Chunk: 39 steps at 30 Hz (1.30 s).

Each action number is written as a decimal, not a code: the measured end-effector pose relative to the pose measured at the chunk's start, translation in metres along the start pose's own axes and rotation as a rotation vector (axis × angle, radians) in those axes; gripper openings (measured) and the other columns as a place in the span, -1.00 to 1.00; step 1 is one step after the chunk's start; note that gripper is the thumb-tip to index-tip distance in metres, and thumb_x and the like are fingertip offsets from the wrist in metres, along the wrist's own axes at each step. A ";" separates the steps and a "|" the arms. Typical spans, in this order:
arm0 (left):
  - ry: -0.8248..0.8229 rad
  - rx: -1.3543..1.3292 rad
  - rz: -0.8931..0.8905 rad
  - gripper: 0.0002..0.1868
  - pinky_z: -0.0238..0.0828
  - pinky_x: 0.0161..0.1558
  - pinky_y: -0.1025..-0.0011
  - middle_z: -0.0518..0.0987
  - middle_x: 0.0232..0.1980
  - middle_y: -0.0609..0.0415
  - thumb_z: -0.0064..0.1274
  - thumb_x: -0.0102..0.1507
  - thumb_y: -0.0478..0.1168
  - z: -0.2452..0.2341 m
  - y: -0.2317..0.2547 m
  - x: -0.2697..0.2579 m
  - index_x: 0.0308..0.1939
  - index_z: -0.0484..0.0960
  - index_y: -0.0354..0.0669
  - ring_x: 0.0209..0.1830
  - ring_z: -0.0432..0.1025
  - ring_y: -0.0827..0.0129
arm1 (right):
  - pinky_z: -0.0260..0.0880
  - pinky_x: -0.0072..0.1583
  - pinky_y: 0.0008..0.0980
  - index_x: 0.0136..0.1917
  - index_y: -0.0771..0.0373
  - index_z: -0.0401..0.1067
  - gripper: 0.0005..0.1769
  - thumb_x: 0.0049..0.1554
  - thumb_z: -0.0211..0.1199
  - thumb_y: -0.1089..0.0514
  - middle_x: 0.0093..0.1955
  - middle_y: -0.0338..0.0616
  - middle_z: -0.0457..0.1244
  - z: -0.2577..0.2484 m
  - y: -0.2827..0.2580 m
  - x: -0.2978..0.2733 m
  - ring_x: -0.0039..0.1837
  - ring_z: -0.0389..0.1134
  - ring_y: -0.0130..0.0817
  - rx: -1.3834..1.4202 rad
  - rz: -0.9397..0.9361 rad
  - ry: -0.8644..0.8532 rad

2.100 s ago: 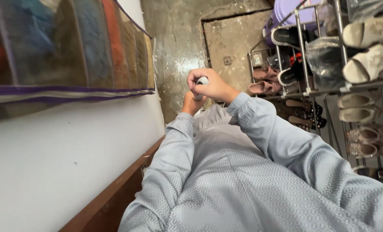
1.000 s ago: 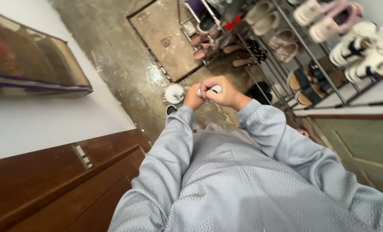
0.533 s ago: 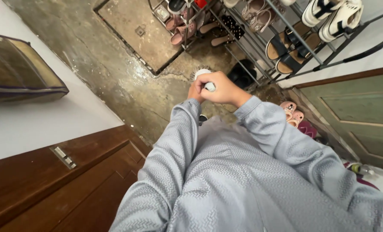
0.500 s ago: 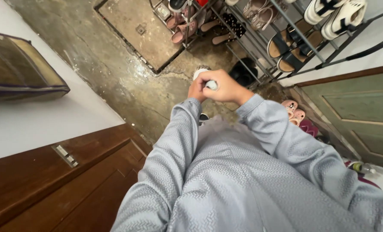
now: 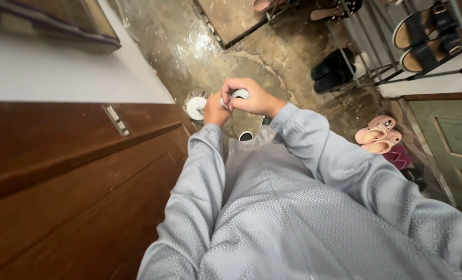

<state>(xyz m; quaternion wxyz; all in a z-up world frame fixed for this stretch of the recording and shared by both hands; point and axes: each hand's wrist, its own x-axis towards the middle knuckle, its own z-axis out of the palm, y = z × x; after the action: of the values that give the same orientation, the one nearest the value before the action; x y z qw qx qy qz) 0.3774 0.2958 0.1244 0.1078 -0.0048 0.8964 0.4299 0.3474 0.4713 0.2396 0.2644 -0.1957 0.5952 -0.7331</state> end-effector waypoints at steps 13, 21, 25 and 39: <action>-0.018 -0.297 0.189 -0.68 0.45 -0.17 0.20 0.61 -0.25 -0.05 0.39 -0.07 -0.29 0.069 -0.019 -0.026 -0.32 0.58 -0.14 -0.23 0.54 0.04 | 0.32 -0.08 -0.50 -0.21 0.27 0.45 -0.89 0.05 0.11 0.35 -0.23 -0.27 0.32 0.004 -0.025 -0.072 -0.14 0.31 -0.54 -0.273 -0.003 0.027; -0.327 -0.474 0.196 -0.64 0.50 -0.11 0.31 0.69 -0.18 -0.01 0.37 -0.03 -0.30 0.156 0.077 -0.028 -0.18 0.61 -0.13 -0.19 0.57 0.26 | 0.37 -0.11 -0.50 -0.22 0.28 0.45 -0.90 0.01 0.11 0.32 -0.27 -0.26 0.33 -0.018 -0.081 -0.159 -0.19 0.36 -0.53 -0.385 0.116 0.301; -0.348 -0.575 0.457 -0.60 0.48 0.03 0.34 0.67 -0.07 -0.01 0.30 0.04 -0.34 0.208 0.062 -0.022 -0.06 0.59 -0.19 -0.03 0.55 0.34 | 0.36 -0.07 -0.48 -0.20 0.30 0.45 -0.92 0.01 0.14 0.31 -0.25 -0.25 0.32 -0.010 -0.073 -0.182 -0.16 0.34 -0.51 -0.523 0.074 0.367; -0.388 -0.009 0.375 -0.74 0.50 -0.12 0.16 0.70 -0.23 -0.05 0.27 0.06 -0.03 0.100 0.075 -0.047 -0.21 0.71 0.05 -0.16 0.57 -0.03 | 0.38 0.01 -0.47 -0.11 0.29 0.45 -0.89 0.06 0.16 0.35 -0.13 -0.25 0.32 -0.004 -0.047 -0.173 -0.07 0.34 -0.53 -0.194 0.012 0.392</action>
<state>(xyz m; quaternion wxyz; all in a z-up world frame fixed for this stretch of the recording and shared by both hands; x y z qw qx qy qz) 0.4348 0.4163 0.1307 0.1961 0.2432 0.8424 0.4390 0.4732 0.5883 0.2896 0.1279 -0.0707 0.7043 -0.6947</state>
